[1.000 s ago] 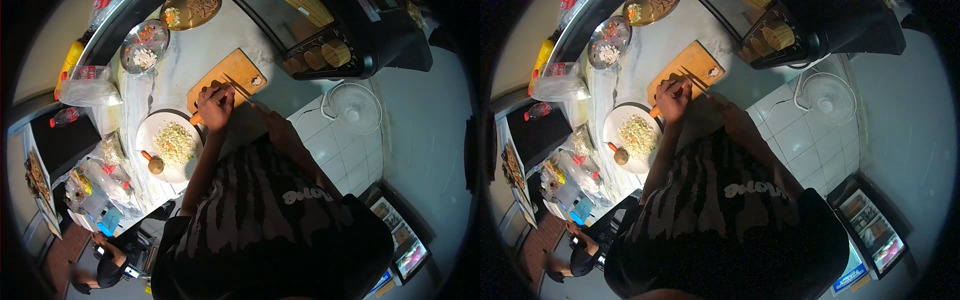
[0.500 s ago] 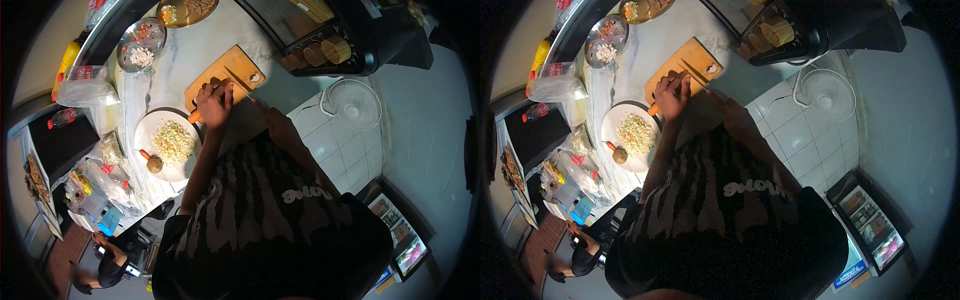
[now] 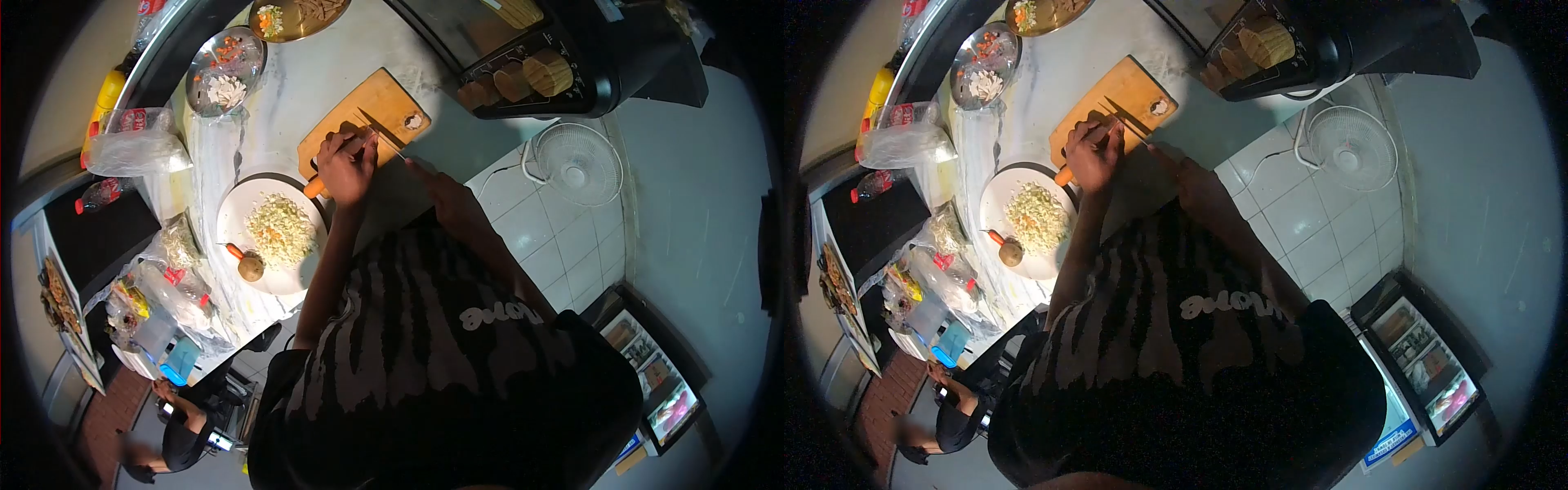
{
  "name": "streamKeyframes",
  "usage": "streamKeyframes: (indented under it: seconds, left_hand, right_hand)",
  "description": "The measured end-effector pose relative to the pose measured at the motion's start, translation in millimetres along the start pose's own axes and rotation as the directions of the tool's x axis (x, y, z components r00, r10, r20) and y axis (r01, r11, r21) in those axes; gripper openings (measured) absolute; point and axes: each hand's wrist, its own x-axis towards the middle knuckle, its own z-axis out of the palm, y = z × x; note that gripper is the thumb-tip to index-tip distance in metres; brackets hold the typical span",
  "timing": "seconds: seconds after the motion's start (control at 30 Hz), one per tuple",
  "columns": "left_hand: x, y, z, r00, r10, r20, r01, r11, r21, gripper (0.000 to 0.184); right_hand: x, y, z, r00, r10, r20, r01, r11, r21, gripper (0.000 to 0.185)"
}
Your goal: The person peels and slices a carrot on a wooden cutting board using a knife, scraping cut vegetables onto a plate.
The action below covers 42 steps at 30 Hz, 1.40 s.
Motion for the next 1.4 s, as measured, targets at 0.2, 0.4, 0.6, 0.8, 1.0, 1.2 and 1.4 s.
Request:
streamKeyframes:
  seconds: [0.2, 0.4, 0.6, 0.8, 1.0, 1.2, 1.4]
  left_hand:
    - [0.9, 0.5, -0.7, 0.997, -0.072, 0.037, 0.072, 0.997, -0.015, 0.017]
    - [2.1, 2.1, 0.6, 0.993, -0.113, 0.034, 0.115, 0.989, -0.095, 0.015]
    - [2.1, 1.8, 0.6, 0.99, -0.129, 0.047, 0.134, 0.984, -0.114, 0.014]
    - [2.0, -3.9, -1.9, 0.993, -0.115, -0.011, 0.113, 0.988, -0.105, 0.015]
    - [3.1, -1.4, -10.4, 0.986, -0.166, 0.031, 0.169, 0.973, -0.158, 0.018]
    - [4.1, 0.2, -13.5, 0.981, -0.184, 0.059, 0.186, 0.982, -0.027, 0.023]
    - [10.3, 0.0, -11.4, 0.987, -0.154, 0.043, 0.154, 0.988, 0.005, 0.035]
  right_hand:
    - [4.4, -1.2, -6.9, 0.999, 0.017, 0.033, -0.02, 0.996, 0.092, 0.059]
    - [6.6, 6.5, -3.4, 1.0, -0.021, -0.006, 0.021, 0.997, 0.081, 0.059]
    - [12.4, 6.2, -10.5, 1.0, -0.029, 0.012, 0.027, 0.994, 0.108, 0.06]
    - [20.3, 5.9, -4.5, 0.996, -0.087, -0.015, 0.088, 0.99, 0.111, 0.062]
    - [30.0, 3.7, 4.6, 0.986, -0.157, -0.047, 0.16, 0.985, 0.069, 0.067]
    - [43.4, 1.1, -4.3, 0.955, -0.279, -0.097, 0.27, 0.958, -0.095, 0.069]
    - [54.0, 5.9, -7.2, 0.965, -0.243, -0.1, 0.25, 0.966, 0.063, 0.061]
